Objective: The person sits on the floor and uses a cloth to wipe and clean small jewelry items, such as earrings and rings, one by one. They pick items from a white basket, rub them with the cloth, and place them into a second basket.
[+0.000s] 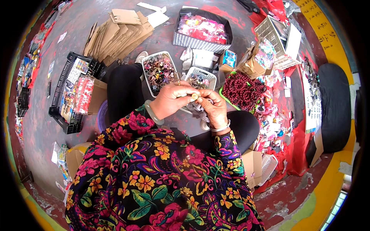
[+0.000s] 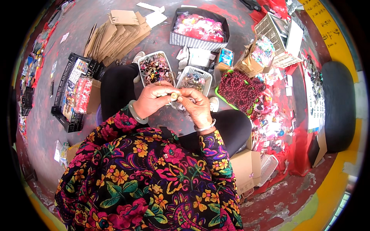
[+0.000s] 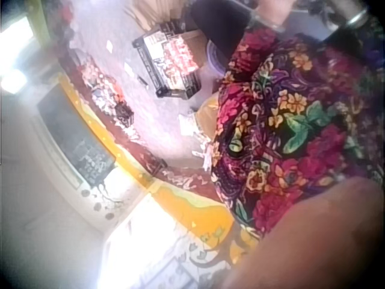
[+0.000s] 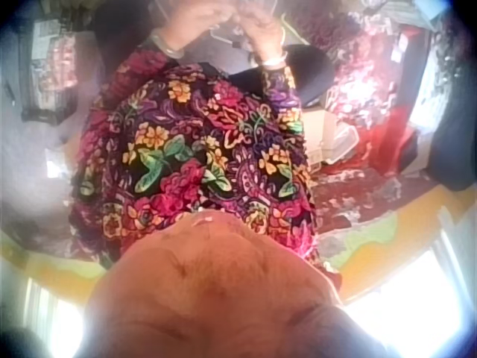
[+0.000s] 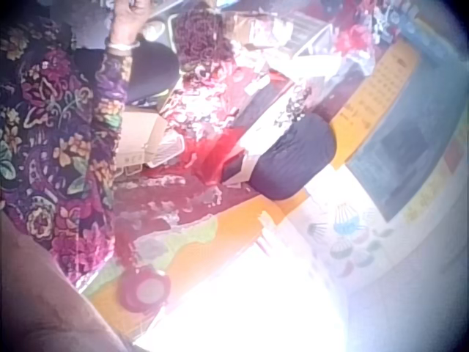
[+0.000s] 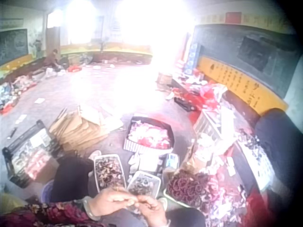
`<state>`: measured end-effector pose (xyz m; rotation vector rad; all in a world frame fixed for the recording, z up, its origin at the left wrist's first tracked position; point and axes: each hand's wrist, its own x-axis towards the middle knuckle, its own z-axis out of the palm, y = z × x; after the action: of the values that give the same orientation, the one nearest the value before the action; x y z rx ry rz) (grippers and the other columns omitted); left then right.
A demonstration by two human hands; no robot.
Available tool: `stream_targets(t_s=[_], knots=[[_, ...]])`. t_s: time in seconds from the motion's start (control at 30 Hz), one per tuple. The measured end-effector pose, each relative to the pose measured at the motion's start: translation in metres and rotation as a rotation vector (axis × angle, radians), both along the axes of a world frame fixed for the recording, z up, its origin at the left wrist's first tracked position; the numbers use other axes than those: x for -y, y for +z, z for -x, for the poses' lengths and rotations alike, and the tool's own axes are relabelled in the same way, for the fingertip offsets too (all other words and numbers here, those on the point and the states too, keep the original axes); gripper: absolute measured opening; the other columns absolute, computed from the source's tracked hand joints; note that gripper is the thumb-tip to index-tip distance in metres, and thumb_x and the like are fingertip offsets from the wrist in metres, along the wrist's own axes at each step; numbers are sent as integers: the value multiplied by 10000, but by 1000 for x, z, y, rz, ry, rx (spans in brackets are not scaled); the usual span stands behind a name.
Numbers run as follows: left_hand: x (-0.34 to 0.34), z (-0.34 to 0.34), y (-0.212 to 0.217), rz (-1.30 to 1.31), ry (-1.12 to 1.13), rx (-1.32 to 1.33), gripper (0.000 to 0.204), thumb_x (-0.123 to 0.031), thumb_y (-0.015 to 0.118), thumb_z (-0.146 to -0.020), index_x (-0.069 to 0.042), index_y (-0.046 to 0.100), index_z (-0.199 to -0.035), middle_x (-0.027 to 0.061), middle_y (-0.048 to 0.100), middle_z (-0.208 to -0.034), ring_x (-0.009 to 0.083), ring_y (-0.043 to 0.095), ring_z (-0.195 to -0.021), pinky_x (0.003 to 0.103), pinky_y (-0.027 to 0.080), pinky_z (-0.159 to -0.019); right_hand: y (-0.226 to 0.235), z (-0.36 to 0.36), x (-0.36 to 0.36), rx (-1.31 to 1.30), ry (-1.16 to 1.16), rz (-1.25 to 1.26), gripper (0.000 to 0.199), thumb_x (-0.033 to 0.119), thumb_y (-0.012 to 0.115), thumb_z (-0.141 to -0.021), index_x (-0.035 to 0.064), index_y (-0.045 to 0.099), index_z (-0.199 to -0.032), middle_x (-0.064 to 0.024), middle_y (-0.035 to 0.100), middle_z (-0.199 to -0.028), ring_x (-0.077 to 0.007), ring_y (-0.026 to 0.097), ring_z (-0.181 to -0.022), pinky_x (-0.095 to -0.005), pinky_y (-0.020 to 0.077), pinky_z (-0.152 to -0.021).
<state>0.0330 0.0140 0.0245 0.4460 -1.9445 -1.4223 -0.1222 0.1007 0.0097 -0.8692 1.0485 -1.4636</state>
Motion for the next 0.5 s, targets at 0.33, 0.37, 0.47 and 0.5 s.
stream_targets(t_s=[0.33,0.37,0.47,0.5], knots=[[-1,0,3,23,-40,18,215,4,575,-781,-2,566,-996,52,561,-932,111,553,-813,230,454,-685,5,-1,0,-218,-140,48,186,-73,587,-739,42,540,-876,0,560,-851,-56,527,-765,-184,433,-668],[-1,0,2,32,-45,40,205,0,571,-787,-2,562,-992,47,561,-932,108,551,-803,227,453,-679,7,-2,0,-212,-153,42,193,-76,584,-736,44,536,-880,0,557,-852,-55,527,-764,-182,432,-664],[-7,3,-1,-322,-76,-64,178,-21,570,-793,-12,559,-970,21,591,-836,101,564,-739,227,456,-639,6,-2,0,-175,-154,109,208,-84,586,-734,41,529,-890,-3,551,-863,-52,528,-762,-180,433,-658],[-8,2,1,-491,-127,-45,152,-33,543,-821,-27,547,-974,2,573,-821,52,516,-681,200,433,-586,4,0,-1,-176,-156,113,210,-99,579,-734,33,533,-890,-12,548,-876,-66,537,-763,-189,438,-667]])
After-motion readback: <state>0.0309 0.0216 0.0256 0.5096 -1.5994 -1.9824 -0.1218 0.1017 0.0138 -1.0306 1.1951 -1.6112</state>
